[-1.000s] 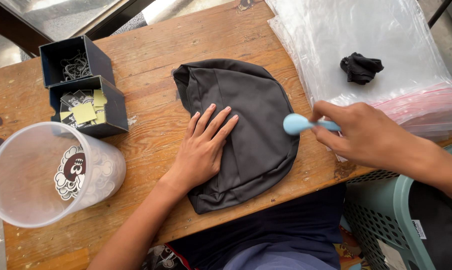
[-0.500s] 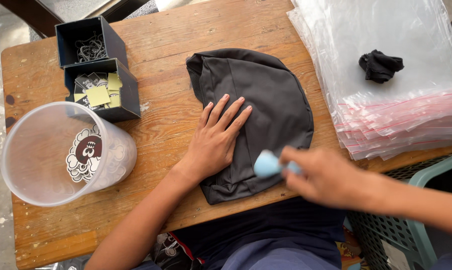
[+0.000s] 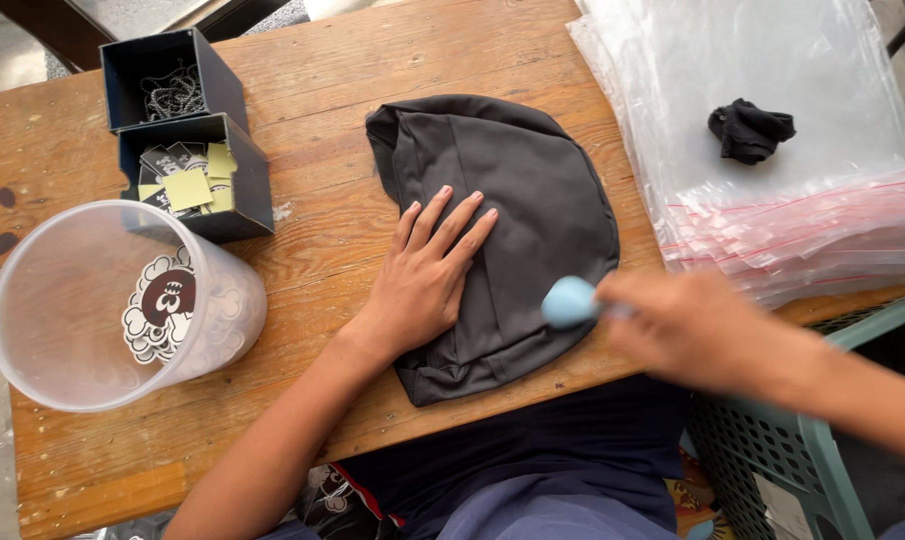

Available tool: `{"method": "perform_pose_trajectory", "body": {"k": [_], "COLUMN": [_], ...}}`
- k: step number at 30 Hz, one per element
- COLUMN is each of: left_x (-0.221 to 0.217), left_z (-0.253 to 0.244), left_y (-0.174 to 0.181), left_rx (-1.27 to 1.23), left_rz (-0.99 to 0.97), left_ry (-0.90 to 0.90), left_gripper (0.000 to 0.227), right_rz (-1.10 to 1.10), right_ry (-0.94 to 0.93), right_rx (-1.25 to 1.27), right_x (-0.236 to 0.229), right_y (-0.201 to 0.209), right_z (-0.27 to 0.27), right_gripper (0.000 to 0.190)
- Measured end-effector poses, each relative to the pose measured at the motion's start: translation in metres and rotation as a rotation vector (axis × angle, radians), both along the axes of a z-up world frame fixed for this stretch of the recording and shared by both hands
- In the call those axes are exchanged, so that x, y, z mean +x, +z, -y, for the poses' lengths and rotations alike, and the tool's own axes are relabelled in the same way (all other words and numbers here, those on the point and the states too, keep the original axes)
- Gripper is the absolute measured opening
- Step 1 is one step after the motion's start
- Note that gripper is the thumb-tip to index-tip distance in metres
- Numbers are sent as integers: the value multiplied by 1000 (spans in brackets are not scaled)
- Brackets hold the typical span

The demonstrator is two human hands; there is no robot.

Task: The person cleans a black bag with a brush, attaches a decorative tag using a plastic fastener, and wipes down a plastic shipping bag with a cloth.

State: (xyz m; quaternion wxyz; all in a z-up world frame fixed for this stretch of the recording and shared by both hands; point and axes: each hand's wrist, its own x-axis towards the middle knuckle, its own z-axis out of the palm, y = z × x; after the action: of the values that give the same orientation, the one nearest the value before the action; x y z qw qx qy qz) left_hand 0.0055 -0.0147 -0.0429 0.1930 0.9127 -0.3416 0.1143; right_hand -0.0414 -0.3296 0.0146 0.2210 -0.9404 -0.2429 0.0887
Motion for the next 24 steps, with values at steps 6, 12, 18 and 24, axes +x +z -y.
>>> {"method": "perform_pose_trajectory", "body": {"k": [6, 12, 18, 24], "left_x": [-1, 20, 21, 24], "left_z": [2, -15, -18, -27], "left_y": [-2, -6, -3, -8], "left_rx": [-22, -407, -430, -39], "left_rz": [18, -149, -86, 144], "left_ry": [10, -96, -38, 222], "left_gripper": [60, 56, 51, 41], "right_rz": [-177, 17, -81, 298], "right_ry": [266, 245, 443, 299], "right_rx": [147, 71, 81, -216], "right_x": [-8, 23, 38, 99], "right_y": [-3, -28, 3, 17], "right_z": [-44, -71, -97, -114], "right_gripper": [54, 47, 46, 38]}}
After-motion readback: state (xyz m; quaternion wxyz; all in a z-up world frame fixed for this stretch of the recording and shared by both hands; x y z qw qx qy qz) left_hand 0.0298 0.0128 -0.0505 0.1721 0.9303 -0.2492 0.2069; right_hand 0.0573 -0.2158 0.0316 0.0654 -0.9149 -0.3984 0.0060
